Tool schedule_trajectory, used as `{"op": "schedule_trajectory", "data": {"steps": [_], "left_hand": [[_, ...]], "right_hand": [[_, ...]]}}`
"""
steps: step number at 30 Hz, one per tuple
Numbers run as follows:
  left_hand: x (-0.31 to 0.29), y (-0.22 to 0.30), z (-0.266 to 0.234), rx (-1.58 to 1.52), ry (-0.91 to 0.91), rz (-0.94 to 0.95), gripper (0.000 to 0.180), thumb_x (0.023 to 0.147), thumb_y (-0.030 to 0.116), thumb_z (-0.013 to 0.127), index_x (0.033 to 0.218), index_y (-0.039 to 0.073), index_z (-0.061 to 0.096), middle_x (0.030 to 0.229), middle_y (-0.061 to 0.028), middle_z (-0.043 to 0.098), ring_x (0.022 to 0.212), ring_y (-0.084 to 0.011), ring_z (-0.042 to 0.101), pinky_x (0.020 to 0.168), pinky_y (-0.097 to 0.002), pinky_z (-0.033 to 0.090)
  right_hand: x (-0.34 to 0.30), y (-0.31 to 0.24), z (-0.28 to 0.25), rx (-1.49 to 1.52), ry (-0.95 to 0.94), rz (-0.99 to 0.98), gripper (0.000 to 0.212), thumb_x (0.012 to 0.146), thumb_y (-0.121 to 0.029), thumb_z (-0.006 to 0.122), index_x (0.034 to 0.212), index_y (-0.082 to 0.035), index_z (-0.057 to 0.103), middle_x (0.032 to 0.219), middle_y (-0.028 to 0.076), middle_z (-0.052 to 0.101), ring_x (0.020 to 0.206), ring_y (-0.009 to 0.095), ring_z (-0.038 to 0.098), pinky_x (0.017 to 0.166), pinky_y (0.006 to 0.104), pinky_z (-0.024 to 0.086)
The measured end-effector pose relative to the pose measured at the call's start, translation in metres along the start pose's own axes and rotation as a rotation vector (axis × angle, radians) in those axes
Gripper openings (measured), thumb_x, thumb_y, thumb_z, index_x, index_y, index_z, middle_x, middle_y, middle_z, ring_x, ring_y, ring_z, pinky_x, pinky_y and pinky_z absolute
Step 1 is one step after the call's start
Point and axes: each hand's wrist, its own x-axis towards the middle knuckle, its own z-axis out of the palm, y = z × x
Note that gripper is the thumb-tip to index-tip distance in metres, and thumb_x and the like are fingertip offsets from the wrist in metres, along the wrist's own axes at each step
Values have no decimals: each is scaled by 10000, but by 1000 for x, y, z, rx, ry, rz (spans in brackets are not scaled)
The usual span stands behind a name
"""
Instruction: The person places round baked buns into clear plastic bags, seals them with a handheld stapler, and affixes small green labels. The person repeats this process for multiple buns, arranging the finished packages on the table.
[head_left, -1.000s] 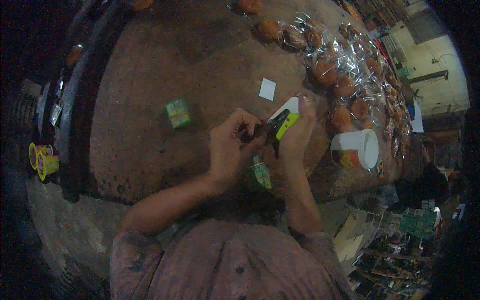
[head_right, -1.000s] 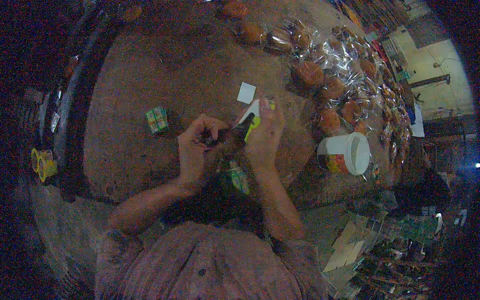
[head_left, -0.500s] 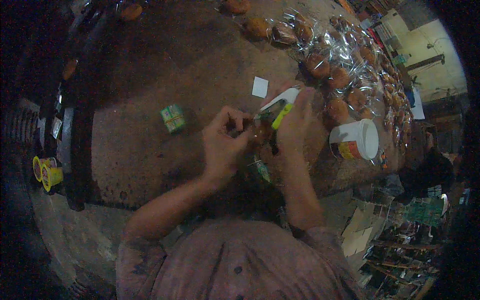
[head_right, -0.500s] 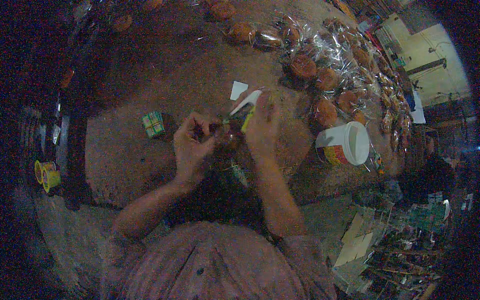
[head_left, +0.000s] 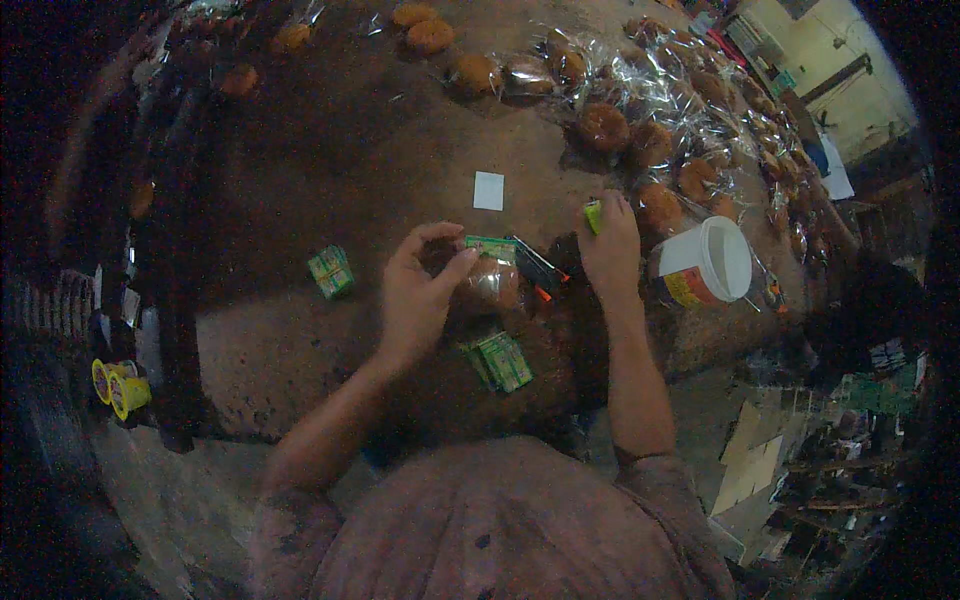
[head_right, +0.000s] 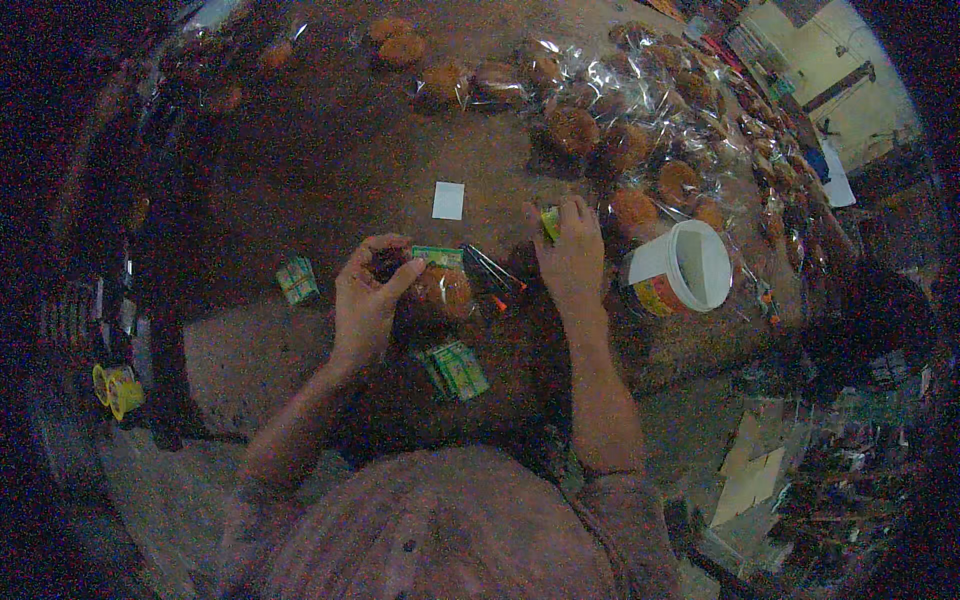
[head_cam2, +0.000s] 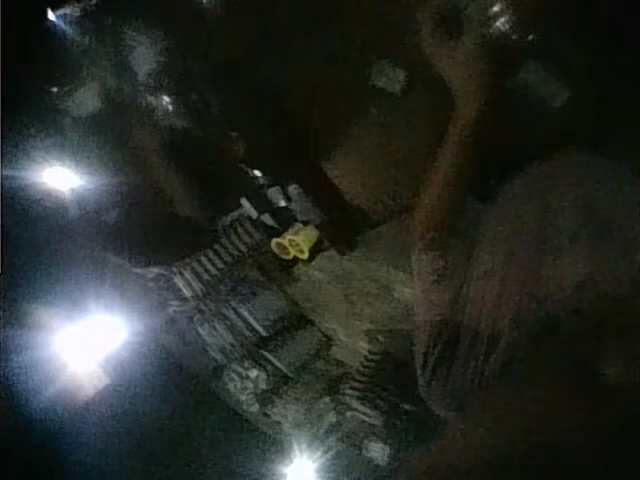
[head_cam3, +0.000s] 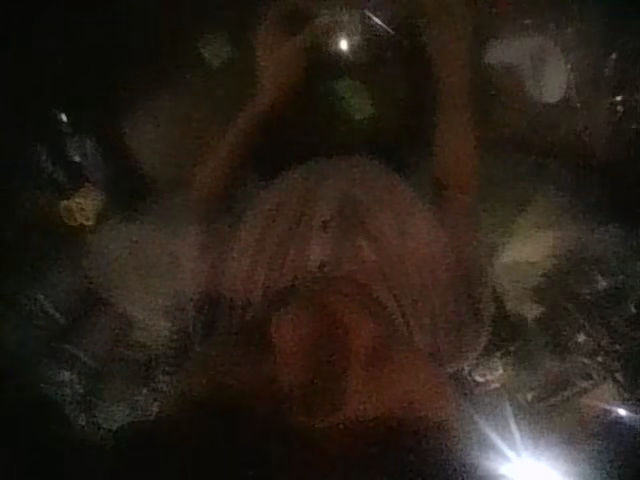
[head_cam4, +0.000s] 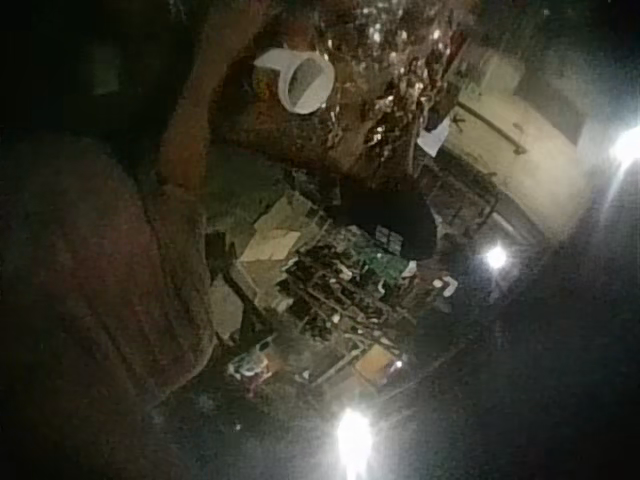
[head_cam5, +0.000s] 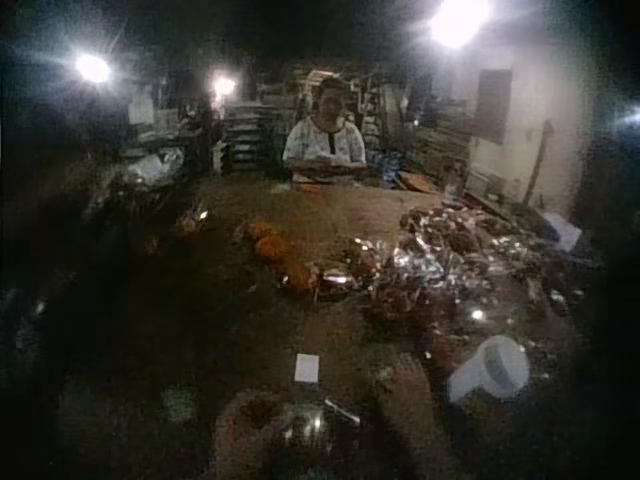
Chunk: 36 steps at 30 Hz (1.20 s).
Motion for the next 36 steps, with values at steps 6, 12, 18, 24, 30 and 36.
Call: {"op": "schedule_trajectory", "data": {"steps": [6,12,18,24,30,36], "left_hand": [[0,-8,-3,-21,-62,-199,183,898,139,727,1008,1,678,956,-46,675,880,-106,615,784,-274,504],[-5,-1,-5,85,-123,-94,186,892,145,730,1005,10,671,920,-21,670,831,-96,607,760,-264,495],[-18,8,-2,240,-164,192,172,869,49,709,1022,10,640,989,-59,651,886,-144,618,795,-286,504],[-25,17,5,258,-174,314,186,838,44,688,1014,5,640,984,-111,635,893,-202,653,799,-306,514],[-21,18,5,229,-156,34,135,847,34,698,968,-5,652,956,-75,656,874,-143,638,772,-285,511],[-17,11,5,81,-104,-35,114,887,84,713,949,4,660,941,-25,659,880,-92,604,777,-259,496]], "right_hand": [[-7,-63,-17,849,45,397,349,1019,-440,528,1054,-99,595,926,40,609,785,125,588,680,294,499],[-7,-96,-10,1225,-89,373,390,1057,-432,404,1040,-82,576,894,39,612,757,106,598,663,264,501],[-20,-111,5,1140,-5,164,353,1040,-346,427,961,-49,600,787,26,604,660,104,565,581,276,469],[-22,-112,12,684,174,-207,266,976,-265,622,847,-33,631,747,27,622,653,92,564,545,283,457],[-5,-108,5,1414,11,317,516,1020,-555,419,997,-67,586,726,53,606,556,153,570,533,294,496],[-2,-103,-8,1375,-27,428,631,1018,-650,253,961,-101,557,718,35,588,587,139,591,541,287,512]]}}
